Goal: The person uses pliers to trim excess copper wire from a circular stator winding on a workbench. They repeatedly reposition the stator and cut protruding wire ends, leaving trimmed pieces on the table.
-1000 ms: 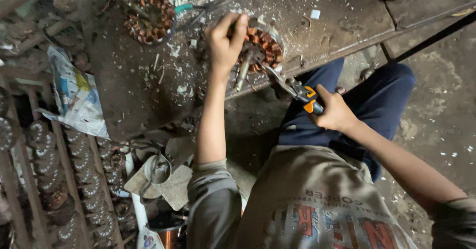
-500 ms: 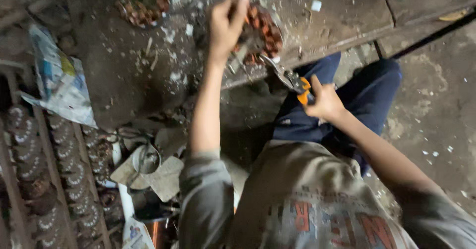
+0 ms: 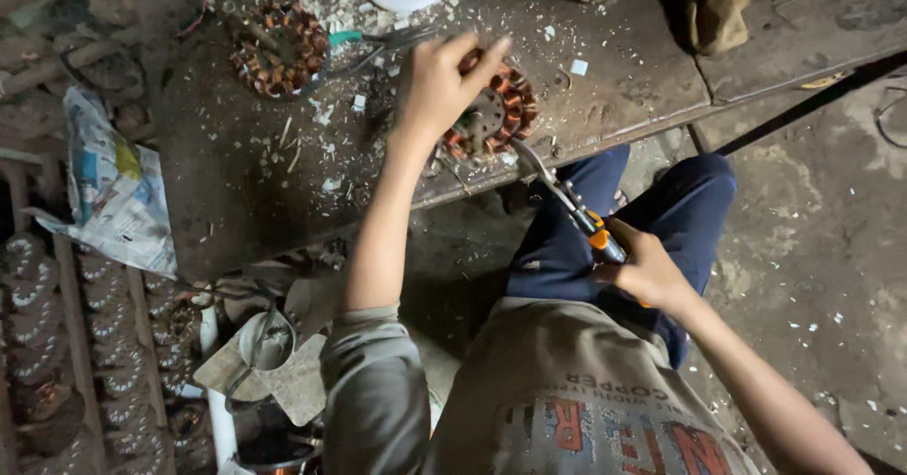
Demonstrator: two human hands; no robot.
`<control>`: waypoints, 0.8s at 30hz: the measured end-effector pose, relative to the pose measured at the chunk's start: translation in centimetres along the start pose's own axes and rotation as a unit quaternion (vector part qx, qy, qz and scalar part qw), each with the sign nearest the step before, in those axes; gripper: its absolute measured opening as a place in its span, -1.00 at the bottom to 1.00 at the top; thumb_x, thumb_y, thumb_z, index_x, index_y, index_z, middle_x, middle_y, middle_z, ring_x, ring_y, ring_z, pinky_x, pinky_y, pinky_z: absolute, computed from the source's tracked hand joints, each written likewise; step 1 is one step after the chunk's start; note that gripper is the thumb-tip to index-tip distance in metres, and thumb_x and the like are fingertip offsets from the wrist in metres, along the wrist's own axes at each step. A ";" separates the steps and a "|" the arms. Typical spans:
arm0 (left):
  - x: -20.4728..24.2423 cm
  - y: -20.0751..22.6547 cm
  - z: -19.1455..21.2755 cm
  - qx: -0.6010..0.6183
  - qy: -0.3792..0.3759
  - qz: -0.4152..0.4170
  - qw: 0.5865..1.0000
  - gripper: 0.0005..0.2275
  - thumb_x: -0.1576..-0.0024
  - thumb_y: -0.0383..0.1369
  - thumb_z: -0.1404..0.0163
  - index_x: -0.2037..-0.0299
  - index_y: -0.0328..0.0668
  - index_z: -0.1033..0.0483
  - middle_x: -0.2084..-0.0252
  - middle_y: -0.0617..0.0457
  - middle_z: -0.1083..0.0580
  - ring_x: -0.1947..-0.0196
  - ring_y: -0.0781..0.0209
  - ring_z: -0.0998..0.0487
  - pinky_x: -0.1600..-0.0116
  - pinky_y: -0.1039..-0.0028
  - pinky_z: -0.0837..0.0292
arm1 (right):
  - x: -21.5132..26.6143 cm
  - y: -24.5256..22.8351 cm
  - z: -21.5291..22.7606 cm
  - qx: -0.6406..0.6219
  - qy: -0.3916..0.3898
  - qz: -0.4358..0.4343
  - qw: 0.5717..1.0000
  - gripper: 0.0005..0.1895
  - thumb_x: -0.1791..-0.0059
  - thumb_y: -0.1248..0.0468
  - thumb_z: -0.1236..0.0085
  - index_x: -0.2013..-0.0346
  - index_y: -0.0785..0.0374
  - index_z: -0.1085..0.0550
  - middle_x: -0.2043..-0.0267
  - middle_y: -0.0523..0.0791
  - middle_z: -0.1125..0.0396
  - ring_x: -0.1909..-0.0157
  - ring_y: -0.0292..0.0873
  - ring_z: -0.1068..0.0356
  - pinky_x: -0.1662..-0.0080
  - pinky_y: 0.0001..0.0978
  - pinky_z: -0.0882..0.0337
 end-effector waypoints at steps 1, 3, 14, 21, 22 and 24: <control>-0.2 0.5 -0.5 -0.050 -0.017 -0.023 0.998 -0.54 -0.32 -0.01 -0.02 0.47 -0.24 -0.56 0.72 0.13 -0.36 0.78 0.37 -0.22 0.64 0.52 -0.01 | 0.1 0.3 0.0 -0.004 -0.028 -0.037 0.999 -0.40 0.32 0.28 -0.31 -0.01 0.37 -0.44 0.23 0.03 -0.46 0.15 -0.14 -0.41 0.06 -0.27 -0.40; -0.7 0.9 -0.6 -0.090 -0.024 -0.054 0.994 -0.49 -0.32 0.03 -0.02 0.55 -0.22 -0.52 0.74 0.11 -0.32 0.77 0.35 -0.22 0.62 0.51 -0.03 | -0.5 0.0 -0.1 -0.023 -0.056 -0.050 0.997 -0.43 0.30 0.30 -0.28 0.00 0.36 -0.47 0.26 -0.02 -0.47 0.18 -0.19 -0.40 0.08 -0.30 -0.42; -0.8 0.2 0.3 -0.038 0.003 -0.061 0.997 -0.54 -0.32 0.04 0.00 0.41 -0.20 -0.61 0.72 0.12 -0.35 0.73 0.38 -0.29 0.56 0.51 -0.16 | -4.3 -2.9 3.6 0.107 -0.048 -0.010 0.993 -0.37 0.25 0.27 -0.26 -0.13 0.23 -0.49 0.47 0.07 -0.41 0.36 -0.03 -0.40 0.24 -0.13 -0.47; 1.4 0.9 1.1 -0.047 0.036 -0.082 0.995 -0.55 -0.36 0.00 0.03 0.40 -0.22 -0.57 0.65 0.11 -0.39 0.70 0.39 -0.33 0.62 0.53 -0.07 | -6.2 -1.8 2.9 0.228 0.049 0.134 0.963 -0.51 0.29 0.13 -0.25 0.16 0.33 -0.43 0.30 0.17 -0.41 0.24 0.27 -0.43 0.21 0.03 -0.41; 1.2 1.3 1.3 -0.051 0.044 -0.107 0.992 -0.54 -0.37 0.00 0.03 0.39 -0.24 -0.57 0.65 0.12 -0.37 0.69 0.39 -0.34 0.62 0.54 -0.10 | -6.8 -1.7 3.0 0.231 0.058 0.147 0.960 -0.49 0.30 0.13 -0.25 0.15 0.33 -0.43 0.31 0.18 -0.41 0.25 0.26 -0.43 0.21 0.02 -0.42; 1.2 0.8 0.8 -0.017 0.010 -0.067 0.998 -0.56 -0.37 -0.03 0.06 0.40 -0.22 -0.57 0.65 0.15 -0.39 0.73 0.37 -0.33 0.65 0.50 -0.10 | -7.6 -0.6 2.5 0.281 0.063 0.130 0.949 -0.45 0.30 0.06 -0.29 0.17 0.35 -0.43 0.34 0.17 -0.40 0.27 0.24 -0.43 0.20 0.02 -0.42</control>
Point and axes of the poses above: each hand's wrist, its own x-axis away from the middle knuckle, its own z-axis out of the back of the hand, y = z × x, the point moved 7 cm from there along -x, towards the middle knuckle
